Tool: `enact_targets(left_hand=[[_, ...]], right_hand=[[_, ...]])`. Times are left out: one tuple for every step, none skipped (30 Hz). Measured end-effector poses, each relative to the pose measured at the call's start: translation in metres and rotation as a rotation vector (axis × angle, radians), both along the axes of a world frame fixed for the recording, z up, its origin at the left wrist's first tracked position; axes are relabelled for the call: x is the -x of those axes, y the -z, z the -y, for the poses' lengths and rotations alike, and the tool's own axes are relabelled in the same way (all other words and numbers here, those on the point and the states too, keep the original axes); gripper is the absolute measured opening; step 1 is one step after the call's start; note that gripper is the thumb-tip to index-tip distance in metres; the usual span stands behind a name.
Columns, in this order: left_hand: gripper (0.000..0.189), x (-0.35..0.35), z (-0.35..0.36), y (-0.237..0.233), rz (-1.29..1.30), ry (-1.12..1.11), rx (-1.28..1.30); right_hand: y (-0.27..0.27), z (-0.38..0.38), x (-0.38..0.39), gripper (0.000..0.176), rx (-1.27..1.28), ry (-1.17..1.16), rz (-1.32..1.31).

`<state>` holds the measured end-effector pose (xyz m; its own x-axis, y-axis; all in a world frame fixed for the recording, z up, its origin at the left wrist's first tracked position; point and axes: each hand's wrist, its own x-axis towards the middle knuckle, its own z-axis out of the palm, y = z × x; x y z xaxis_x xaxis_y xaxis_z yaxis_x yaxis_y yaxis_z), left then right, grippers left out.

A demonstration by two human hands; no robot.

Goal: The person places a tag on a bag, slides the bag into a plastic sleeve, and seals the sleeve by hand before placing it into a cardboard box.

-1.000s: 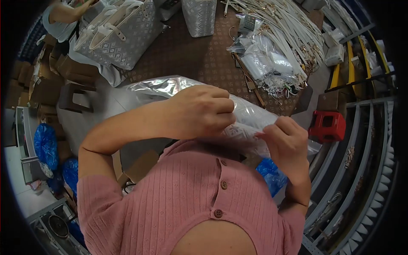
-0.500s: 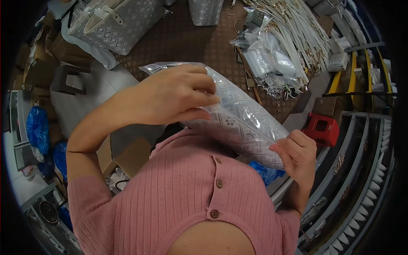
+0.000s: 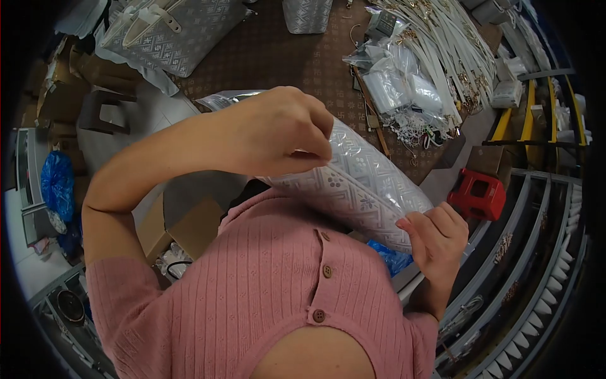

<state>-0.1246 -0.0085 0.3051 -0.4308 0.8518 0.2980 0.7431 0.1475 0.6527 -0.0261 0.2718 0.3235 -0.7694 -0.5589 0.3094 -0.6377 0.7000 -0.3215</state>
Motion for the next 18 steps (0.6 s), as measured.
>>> enact_targets(left_hand=[[0.011,0.001,0.005,0.0,-0.007,-0.008,0.011],[0.011,0.001,0.01,0.0,-0.007,-0.007,0.012],[0.012,0.001,0.015,0.0,-0.056,-0.021,0.021],[0.012,0.0,0.019,0.001,-0.105,-0.034,0.03],[0.012,-0.001,0.023,0.0,-0.104,-0.033,0.03],[0.013,-0.002,0.027,-0.001,-0.147,-0.053,0.047],[0.014,-0.003,0.032,-0.001,-0.191,-0.074,0.063],[0.014,-0.003,0.036,-0.001,-0.189,-0.075,0.061],[0.015,-0.003,0.041,0.0,-0.209,-0.091,0.069],[0.017,-0.002,0.045,0.001,-0.229,-0.108,0.076],[0.017,-0.003,0.05,0.002,-0.226,-0.11,0.073],[0.017,-0.004,0.055,0.003,-0.251,-0.133,0.086],[0.017,-0.005,0.059,0.004,-0.276,-0.157,0.098],[0.017,-0.005,0.063,0.004,-0.274,-0.161,0.096],[0.018,-0.006,0.067,0.003,-0.313,-0.17,0.127],[0.019,-0.006,0.069,0.002,-0.354,-0.179,0.159],[0.019,-0.007,0.071,0.001,-0.353,-0.185,0.159],[0.021,-0.009,0.071,-0.001,-0.377,-0.131,0.129]], right_hand=[[0.002,-0.001,-0.001,0.021,0.024,0.01,-0.011],[0.003,-0.001,-0.002,0.021,0.047,0.019,-0.021],[0.003,-0.001,-0.002,0.021,0.047,0.019,-0.02],[0.003,-0.001,-0.002,0.022,0.044,0.013,-0.027],[0.003,0.0,-0.002,0.023,0.04,0.006,-0.033],[0.002,0.0,-0.003,0.023,0.039,0.006,-0.032],[0.002,0.001,-0.003,0.022,0.042,0.021,-0.022],[0.001,0.002,-0.003,0.022,0.044,0.034,-0.012],[0.001,0.002,-0.004,0.022,0.041,0.032,-0.011],[0.0,0.002,-0.005,0.021,0.045,0.043,-0.001],[0.0,0.002,-0.006,0.021,0.05,0.053,0.011],[-0.001,0.002,-0.007,0.021,0.046,0.05,0.013],[-0.002,0.003,-0.008,0.02,0.06,0.072,0.034],[-0.003,0.004,-0.01,0.019,0.074,0.093,0.055],[-0.004,0.003,-0.011,0.019,0.07,0.088,0.057],[-0.007,0.0,-0.013,0.02,0.048,0.094,0.1],[-0.009,-0.002,-0.013,0.021,0.027,0.099,0.142],[-0.016,-0.005,-0.011,0.021,0.023,0.09,0.141]])
